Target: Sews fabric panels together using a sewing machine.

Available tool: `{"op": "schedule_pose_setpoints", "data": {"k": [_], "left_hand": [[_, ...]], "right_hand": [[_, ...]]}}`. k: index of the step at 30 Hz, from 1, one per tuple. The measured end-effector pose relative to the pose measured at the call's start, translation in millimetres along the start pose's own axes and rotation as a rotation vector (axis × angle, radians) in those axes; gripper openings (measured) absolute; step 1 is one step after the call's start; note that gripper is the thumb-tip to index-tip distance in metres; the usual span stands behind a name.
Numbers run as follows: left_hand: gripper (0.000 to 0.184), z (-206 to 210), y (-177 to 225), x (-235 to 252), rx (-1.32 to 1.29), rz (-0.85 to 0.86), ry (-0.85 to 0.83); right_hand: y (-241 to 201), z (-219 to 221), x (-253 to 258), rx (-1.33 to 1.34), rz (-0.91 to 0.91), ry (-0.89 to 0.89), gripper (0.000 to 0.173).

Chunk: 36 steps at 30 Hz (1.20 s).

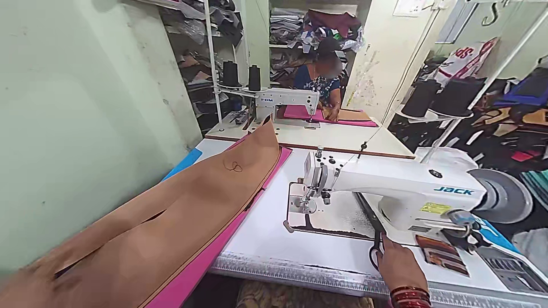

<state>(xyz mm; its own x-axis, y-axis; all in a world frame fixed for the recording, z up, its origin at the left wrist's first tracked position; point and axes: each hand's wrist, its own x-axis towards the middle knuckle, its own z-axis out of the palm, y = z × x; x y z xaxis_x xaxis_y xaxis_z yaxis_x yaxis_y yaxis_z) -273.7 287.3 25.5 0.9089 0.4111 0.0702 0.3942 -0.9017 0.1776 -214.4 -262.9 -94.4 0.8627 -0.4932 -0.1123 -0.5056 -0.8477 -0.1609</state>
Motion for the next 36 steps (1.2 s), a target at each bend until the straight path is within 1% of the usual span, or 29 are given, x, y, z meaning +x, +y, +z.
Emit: {"op": "schedule_pose_setpoints", "data": {"k": [1, 2, 3, 4, 6, 7, 9, 11, 12, 13, 14, 16, 20, 21, 23, 25, 26, 28, 29, 31, 32, 34, 36], "left_hand": [[0.057, 0, 21, 20, -0.039, 0.112, -0.038], [0.061, 5, 40, 45, -0.061, 0.2, -0.068], [0.064, 11, 60, 71, -0.095, 0.258, -0.096], [0.065, 20, 78, 97, -0.133, 0.297, -0.118], [0.067, 50, 104, 146, -0.169, 0.343, -0.073], [0.067, 70, 112, 167, -0.169, 0.345, -0.003], [0.072, 104, 125, 189, -0.15, 0.337, 0.07], [0.084, 151, 114, 198, -0.06, 0.382, 0.11], [0.089, 174, 105, 200, -0.027, 0.394, 0.156], [0.091, 184, 98, 197, -0.045, 0.404, 0.179], [0.088, 185, 94, 190, -0.081, 0.425, 0.186], [0.075, 183, 88, 162, -0.15, 0.467, 0.205], [0.077, 176, 58, 108, -0.188, 0.545, 0.257], [0.076, 171, 49, 94, -0.185, 0.547, 0.238], [0.07, 157, 36, 69, -0.143, 0.488, 0.143], [0.057, 134, 35, 56, -0.091, 0.35, 0.038], [0.057, 121, 40, 55, -0.055, 0.271, -0.02], [0.061, 95, 50, 67, -0.035, 0.149, -0.079], [0.057, 89, 54, 81, -0.066, 0.133, -0.027], [0.049, 92, 60, 124, -0.137, 0.166, 0.133], [0.05, 96, 65, 149, -0.177, 0.149, 0.145], [0.065, 104, 81, 189, -0.245, 0.047, 0.027], [0.08, 117, 102, 208, -0.228, -0.017, -0.125]], "right_hand": [[-2, 3, -2, -0.003, -0.044, 0.073, 0.048], [-3, 6, -6, 0.029, -0.126, 0.171, 0.043], [-3, 11, -9, 0.09, -0.243, 0.276, 0.039], [-5, 14, -13, 0.154, -0.347, 0.319, 0.038], [-17, 15, -28, 0.253, -0.476, 0.237, 0.037], [-24, 15, -37, 0.277, -0.51, 0.176, 0.037], [-36, 18, -52, 0.314, -0.584, 0.103, 0.035], [-43, 23, -63, 0.342, -0.634, 0.039, 0.033], [-45, 25, -67, 0.354, -0.65, 0.02, 0.033], [-48, 28, -69, 0.364, -0.67, 0.01, 0.032], [-51, 31, -70, 0.382, -0.693, 0.01, 0.031], [-56, 37, -73, 0.417, -0.735, -0.009, 0.028], [-75, 54, -74, 0.526, -0.856, -0.017, 0.025], [-81, 57, -75, 0.548, -0.88, -0.022, 0.024], [-90, 58, -77, 0.585, -0.92, -0.03, 0.022], [-96, 59, -80, 0.621, -0.958, -0.045, 0.02], [-98, 60, -81, 0.641, -0.974, -0.051, 0.019], [-100, 62, -84, 0.667, -0.993, -0.08, 0.019], [-102, 63, -84, 0.674, -0.998, -0.098, 0.019], [-102, 64, -88, 0.681, -1.002, -0.125, 0.019], [-101, 64, -90, 0.685, -1.005, -0.127, 0.019], [-98, 65, -95, 0.696, -1.004, -0.119, 0.02], [-93, 66, -97, 0.701, -0.983, -0.127, 0.021]]}}
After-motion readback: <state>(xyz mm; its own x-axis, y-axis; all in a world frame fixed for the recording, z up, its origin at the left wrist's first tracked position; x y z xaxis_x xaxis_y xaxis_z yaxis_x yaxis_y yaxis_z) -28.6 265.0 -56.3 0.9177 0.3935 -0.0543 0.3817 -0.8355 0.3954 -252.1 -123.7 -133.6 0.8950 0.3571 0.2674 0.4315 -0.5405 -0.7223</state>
